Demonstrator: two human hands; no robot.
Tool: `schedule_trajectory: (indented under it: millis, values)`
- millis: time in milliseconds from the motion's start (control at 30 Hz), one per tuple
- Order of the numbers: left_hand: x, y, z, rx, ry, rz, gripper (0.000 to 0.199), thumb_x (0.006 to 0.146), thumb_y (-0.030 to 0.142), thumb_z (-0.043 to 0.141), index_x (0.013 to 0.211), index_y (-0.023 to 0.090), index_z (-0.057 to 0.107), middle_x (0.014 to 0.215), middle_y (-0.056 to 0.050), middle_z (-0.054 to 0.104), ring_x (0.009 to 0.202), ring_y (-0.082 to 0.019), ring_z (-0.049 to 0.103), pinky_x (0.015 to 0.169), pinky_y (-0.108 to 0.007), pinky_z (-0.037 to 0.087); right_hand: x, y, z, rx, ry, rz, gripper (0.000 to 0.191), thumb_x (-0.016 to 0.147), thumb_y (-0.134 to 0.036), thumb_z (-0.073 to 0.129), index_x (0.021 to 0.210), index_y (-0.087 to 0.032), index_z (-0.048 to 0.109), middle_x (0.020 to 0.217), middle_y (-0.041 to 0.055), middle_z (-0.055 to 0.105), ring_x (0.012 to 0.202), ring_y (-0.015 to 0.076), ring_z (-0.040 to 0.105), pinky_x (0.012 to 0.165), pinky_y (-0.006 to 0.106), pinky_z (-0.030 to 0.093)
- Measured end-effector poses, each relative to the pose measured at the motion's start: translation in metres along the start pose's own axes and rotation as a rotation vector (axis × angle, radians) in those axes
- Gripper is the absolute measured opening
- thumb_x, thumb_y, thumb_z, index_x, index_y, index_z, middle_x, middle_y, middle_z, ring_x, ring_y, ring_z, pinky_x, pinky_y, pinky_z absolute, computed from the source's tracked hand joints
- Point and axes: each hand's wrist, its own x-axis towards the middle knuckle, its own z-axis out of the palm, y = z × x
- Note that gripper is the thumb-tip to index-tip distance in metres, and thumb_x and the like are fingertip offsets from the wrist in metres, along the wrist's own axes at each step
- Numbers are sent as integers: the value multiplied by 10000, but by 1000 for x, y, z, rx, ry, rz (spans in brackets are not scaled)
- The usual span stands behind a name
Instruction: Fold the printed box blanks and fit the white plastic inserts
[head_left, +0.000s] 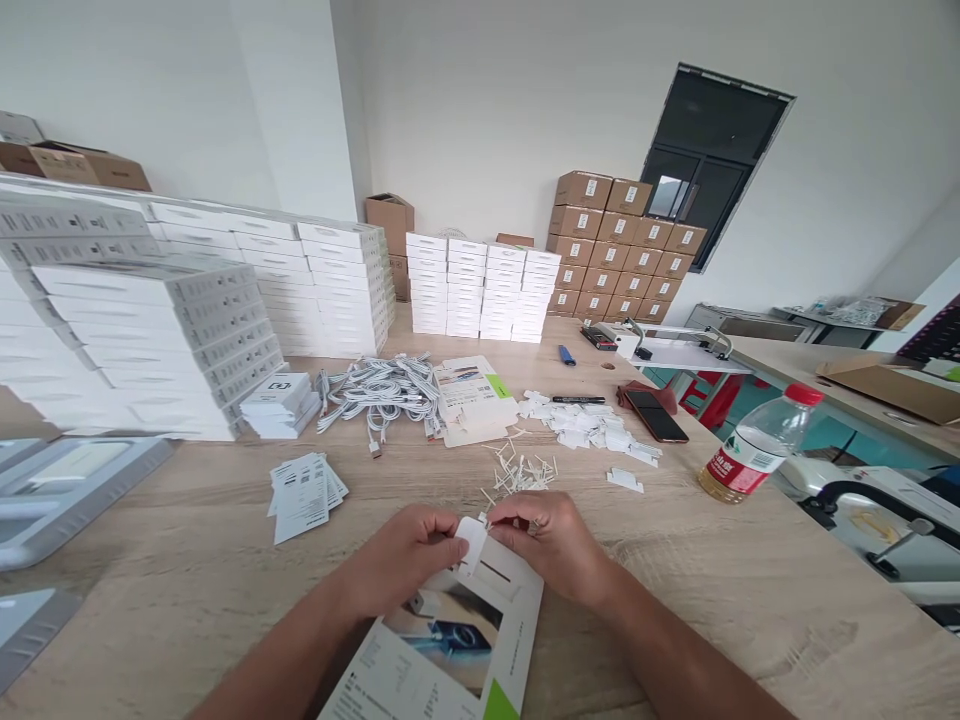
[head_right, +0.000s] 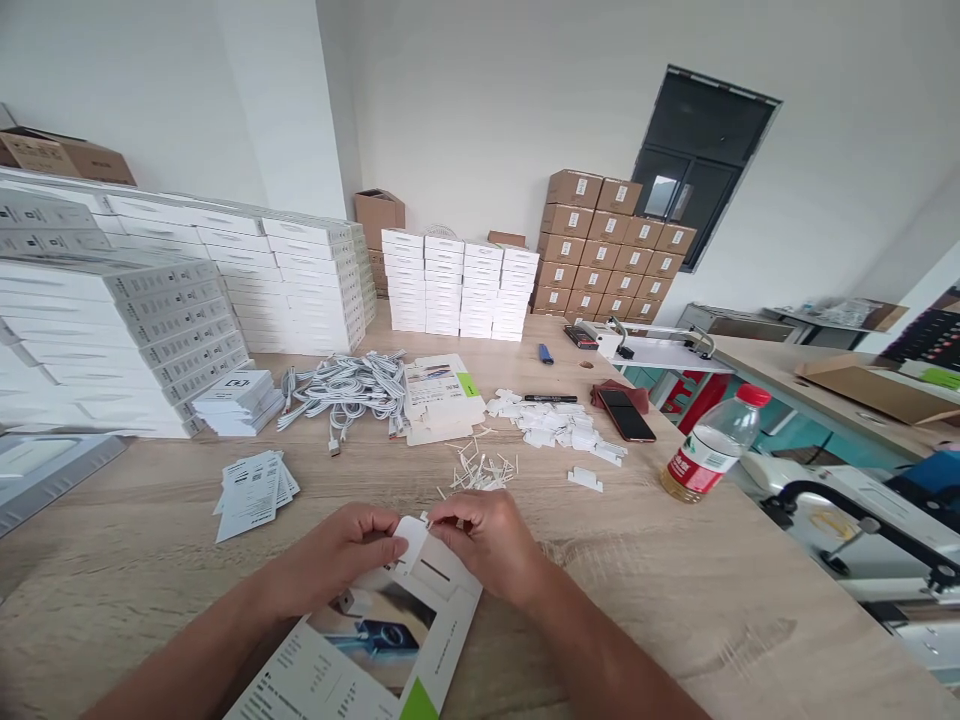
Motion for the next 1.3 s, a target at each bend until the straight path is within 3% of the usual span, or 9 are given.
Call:
schedule_trajectory:
  millis: [233, 433, 567, 700, 933, 1167, 1300]
  values:
    - [2, -1, 0, 50, 13, 1, 279, 835, 405, 569, 694, 166, 596, 621, 42, 450, 566, -109, 393, 549, -222, 325, -1, 3, -3, -68, -46, -91, 145, 906, -217, 614, 858, -253, 745, 858, 23, 757, 757, 170, 687, 696, 277, 519]
    - [0, 0, 0, -31, -11, -29, 267, 838, 403, 580, 765, 159, 661, 650, 28, 540, 573, -115, 450, 553, -221, 339, 0, 3, -2, -80, -52, -58, 176, 890, -157, 602, 778, -243, 707, 787, -4, 716, 706, 147, 651, 641, 247, 476]
    - [-1, 2, 0, -34, -13, -20, 278, 847, 406, 577, 820, 157, 699, 691, 13, 593, 606, -128, 495, 581, -226, 370, 0, 2, -1, -95, -9, -41, 133, 867, -153, 628, 833, -242, 721, 733, -11, 693, 656, 138, 629, 603, 233, 457]
    - [-1, 4, 0, 3, 6, -11, 270, 848, 398, 573, 781, 160, 683, 679, 15, 583, 602, -128, 488, 581, -227, 372, 0, 1, -1, -98, -5, -36, 115, 885, -208, 633, 891, -253, 739, 746, -5, 710, 651, 144, 638, 600, 239, 469]
    - [-1, 5, 0, 26, 17, -1, 245, 839, 370, 559, 722, 169, 635, 647, 28, 528, 589, -120, 450, 563, -224, 348, 0, 2, -1, -77, -14, -61, 143, 893, -217, 618, 835, -253, 743, 788, 7, 739, 683, 154, 660, 626, 254, 486]
    - [0, 3, 1, 67, 38, -21, 263, 837, 371, 563, 670, 168, 583, 613, 40, 478, 566, -107, 404, 538, -221, 312, 0, -2, 0, 67, 1, 133, 122, 803, -156, 657, 720, -219, 721, 695, -15, 691, 623, 134, 601, 558, 229, 444]
    - [2, 2, 2, 40, 49, -64, 259, 834, 388, 570, 715, 166, 628, 621, 36, 517, 560, -109, 419, 522, -220, 311, 1, -3, 2, 109, 4, 166, 93, 779, -155, 683, 706, -209, 700, 693, -21, 672, 633, 129, 586, 576, 228, 445]
